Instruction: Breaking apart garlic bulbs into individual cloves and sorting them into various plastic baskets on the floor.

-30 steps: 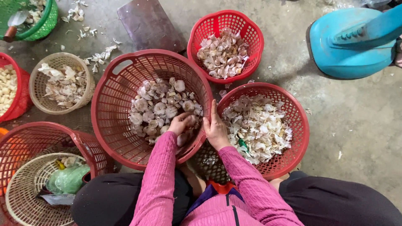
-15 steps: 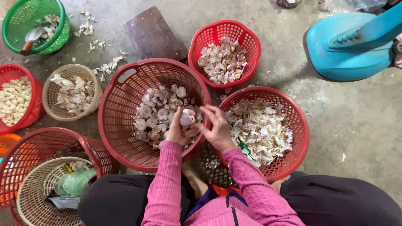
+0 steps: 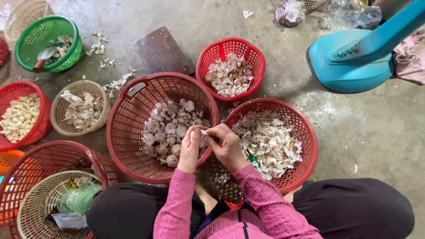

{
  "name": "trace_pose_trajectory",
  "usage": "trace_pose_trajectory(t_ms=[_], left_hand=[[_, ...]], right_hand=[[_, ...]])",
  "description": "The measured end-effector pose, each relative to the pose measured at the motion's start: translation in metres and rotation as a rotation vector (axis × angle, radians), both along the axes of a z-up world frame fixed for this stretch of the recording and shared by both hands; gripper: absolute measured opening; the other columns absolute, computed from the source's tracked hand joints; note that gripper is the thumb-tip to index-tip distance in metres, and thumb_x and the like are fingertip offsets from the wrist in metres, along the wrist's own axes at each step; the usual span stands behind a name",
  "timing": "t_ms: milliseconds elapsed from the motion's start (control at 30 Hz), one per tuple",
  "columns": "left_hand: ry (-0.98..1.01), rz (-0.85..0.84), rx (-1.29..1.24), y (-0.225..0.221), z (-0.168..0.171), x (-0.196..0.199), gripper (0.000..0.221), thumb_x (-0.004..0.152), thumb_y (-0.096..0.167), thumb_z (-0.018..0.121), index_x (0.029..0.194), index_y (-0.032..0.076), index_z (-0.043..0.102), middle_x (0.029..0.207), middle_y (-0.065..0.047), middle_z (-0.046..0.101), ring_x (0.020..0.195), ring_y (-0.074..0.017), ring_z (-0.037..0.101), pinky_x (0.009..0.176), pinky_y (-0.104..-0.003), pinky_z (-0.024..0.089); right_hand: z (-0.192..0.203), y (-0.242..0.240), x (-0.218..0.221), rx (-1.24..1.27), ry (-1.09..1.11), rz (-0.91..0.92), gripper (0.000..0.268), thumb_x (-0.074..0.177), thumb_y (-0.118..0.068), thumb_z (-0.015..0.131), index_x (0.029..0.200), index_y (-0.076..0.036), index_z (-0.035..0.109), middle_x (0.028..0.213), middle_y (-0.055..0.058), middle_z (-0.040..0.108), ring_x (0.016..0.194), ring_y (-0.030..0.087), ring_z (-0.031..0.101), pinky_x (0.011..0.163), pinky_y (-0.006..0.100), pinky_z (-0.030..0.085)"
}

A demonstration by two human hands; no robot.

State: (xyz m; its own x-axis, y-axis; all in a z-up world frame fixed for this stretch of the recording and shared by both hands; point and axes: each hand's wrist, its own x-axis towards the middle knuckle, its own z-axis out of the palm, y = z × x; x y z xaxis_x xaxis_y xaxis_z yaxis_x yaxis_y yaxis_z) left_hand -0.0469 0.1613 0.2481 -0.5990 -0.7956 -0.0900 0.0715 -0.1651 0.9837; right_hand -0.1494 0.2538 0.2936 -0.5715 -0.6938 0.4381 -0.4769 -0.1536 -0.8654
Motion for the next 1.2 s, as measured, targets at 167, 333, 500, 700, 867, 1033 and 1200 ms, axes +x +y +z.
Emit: trace_pose_trajectory(t_ms=[167,333,500,700,867,1033,1200], left_hand=[[-0.073,0.176,-0.337,0.027,0.009,-0.013,0.043,0.098,0.052,0.053,0.118,0.017,0.067,0.088,-0.008,0.071,0.071,-0.0122,0.062,0.061,-0.026,0.055],[0.087,0.075,-0.792,0.042,-0.045,-0.017,0.072,0.090,0.073,0.039,0.115,0.012,0.070,0.088,-0.010,0.070,0.070,-0.0231,0.067,0.060,-0.034,0.053],[0.252,0.101,-0.112,0.036,0.028,-0.021,0.046,0.103,0.049,0.041,0.115,0.008,0.058,0.101,-0.013,0.064,0.081,-0.0224,0.060,0.070,-0.031,0.052],[0.103,0.272,0.201,0.016,0.051,-0.012,0.042,0.098,0.052,0.044,0.098,0.015,0.063,0.072,-0.002,0.056,0.055,-0.0109,0.049,0.040,-0.020,0.036],[-0.222,0.143,-0.262,0.017,0.015,-0.001,0.047,0.103,0.057,0.040,0.108,0.013,0.057,0.083,-0.019,0.057,0.079,-0.0277,0.058,0.070,-0.043,0.050],[-0.062,0.093,-0.052,0.020,-0.009,0.002,0.060,0.105,0.052,0.034,0.090,0.009,0.073,0.084,-0.007,0.068,0.078,-0.0177,0.059,0.072,-0.034,0.055],[0.119,0.202,-0.022,0.034,-0.004,-0.005,0.050,0.105,0.040,0.038,0.081,0.010,0.070,0.074,-0.003,0.062,0.067,-0.0132,0.058,0.066,-0.028,0.054]], right_hand=[[-0.010,0.000,0.007,0.000,-0.071,-0.099,0.013,0.098,-0.024,0.067,0.091,-0.014,0.072,0.079,0.008,0.066,0.077,0.027,0.069,0.072,0.035,0.055],[-0.036,-0.008,-0.019,-0.011,-0.707,-0.052,0.023,0.105,-0.024,0.059,0.089,-0.010,0.068,0.074,0.002,0.066,0.069,0.008,0.060,0.064,0.022,0.052],[0.010,-0.007,-0.006,0.034,-0.817,0.016,0.028,0.105,-0.026,0.059,0.081,-0.012,0.062,0.063,-0.001,0.057,0.056,0.006,0.053,0.050,0.021,0.045],[0.023,-0.006,0.009,0.050,-0.644,0.153,0.025,0.104,-0.030,0.053,0.090,-0.010,0.061,0.054,0.003,0.054,0.052,0.009,0.051,0.048,0.024,0.041],[0.014,-0.005,0.016,0.020,-0.343,0.157,0.026,0.091,-0.027,0.072,0.109,-0.008,0.070,0.061,0.003,0.059,0.062,0.010,0.053,0.057,0.026,0.045],[0.032,-0.003,0.022,-0.065,-0.374,0.094,0.022,0.099,-0.024,0.059,0.107,-0.008,0.072,0.061,0.004,0.053,0.062,0.012,0.046,0.056,0.028,0.042],[0.028,-0.002,0.029,-0.064,-0.492,0.054,0.034,0.103,-0.028,0.048,0.098,-0.009,0.076,0.061,0.005,0.058,0.061,0.011,0.048,0.059,0.026,0.044]])
